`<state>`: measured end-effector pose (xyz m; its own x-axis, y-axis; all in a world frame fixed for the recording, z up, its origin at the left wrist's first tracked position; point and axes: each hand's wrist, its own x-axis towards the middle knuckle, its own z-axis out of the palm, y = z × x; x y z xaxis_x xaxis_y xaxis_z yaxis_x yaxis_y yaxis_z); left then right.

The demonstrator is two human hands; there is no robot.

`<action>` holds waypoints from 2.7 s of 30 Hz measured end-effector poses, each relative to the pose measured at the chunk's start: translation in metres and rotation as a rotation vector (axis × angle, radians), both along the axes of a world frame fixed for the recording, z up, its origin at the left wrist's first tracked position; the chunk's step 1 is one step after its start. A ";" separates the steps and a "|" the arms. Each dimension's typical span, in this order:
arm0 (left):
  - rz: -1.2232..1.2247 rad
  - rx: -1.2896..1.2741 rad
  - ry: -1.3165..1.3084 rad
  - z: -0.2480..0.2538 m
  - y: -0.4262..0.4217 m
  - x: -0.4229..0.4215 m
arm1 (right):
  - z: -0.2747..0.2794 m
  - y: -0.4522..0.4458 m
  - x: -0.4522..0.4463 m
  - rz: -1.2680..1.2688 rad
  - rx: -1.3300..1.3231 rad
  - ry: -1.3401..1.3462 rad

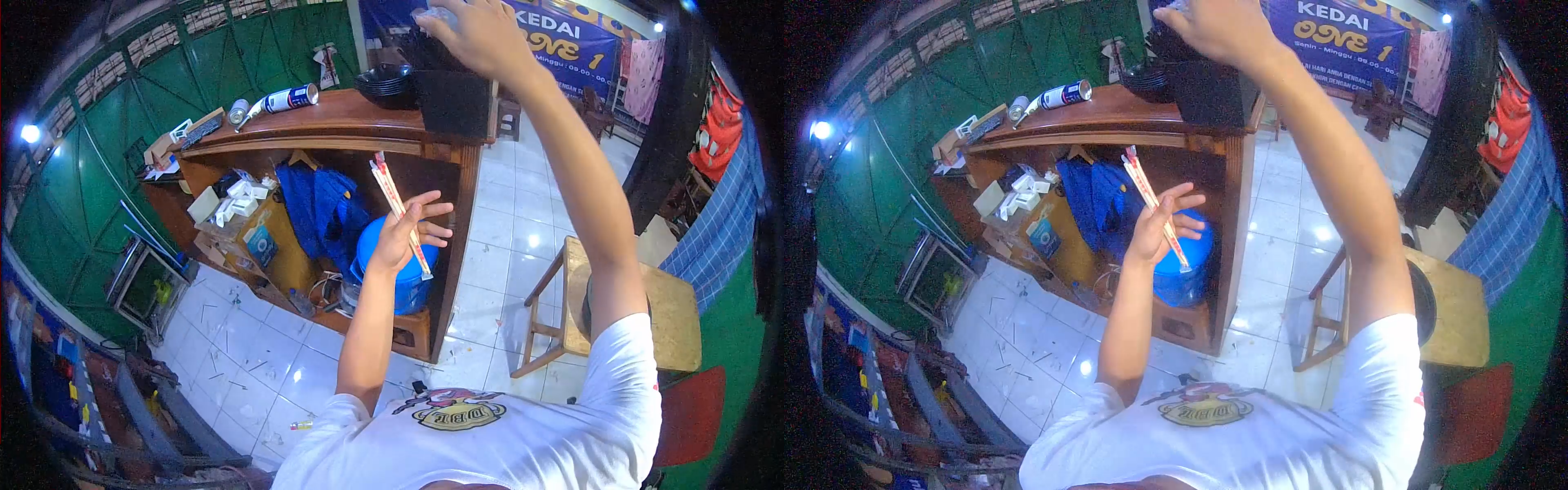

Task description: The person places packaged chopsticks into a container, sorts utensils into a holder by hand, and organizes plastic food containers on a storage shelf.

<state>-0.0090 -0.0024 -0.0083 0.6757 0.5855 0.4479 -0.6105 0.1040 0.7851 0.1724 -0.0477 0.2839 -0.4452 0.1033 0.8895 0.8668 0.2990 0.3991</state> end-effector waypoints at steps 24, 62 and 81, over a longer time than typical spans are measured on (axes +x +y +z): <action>-0.080 0.104 0.068 0.001 0.000 -0.007 | -0.169 0.020 -0.030 0.485 -0.960 0.433; -0.083 0.059 0.063 -0.004 -0.009 0.006 | 0.039 -0.055 0.021 0.639 0.239 0.591; -0.060 0.060 0.058 -0.010 -0.005 -0.006 | 0.026 0.003 -0.006 0.173 -0.420 0.595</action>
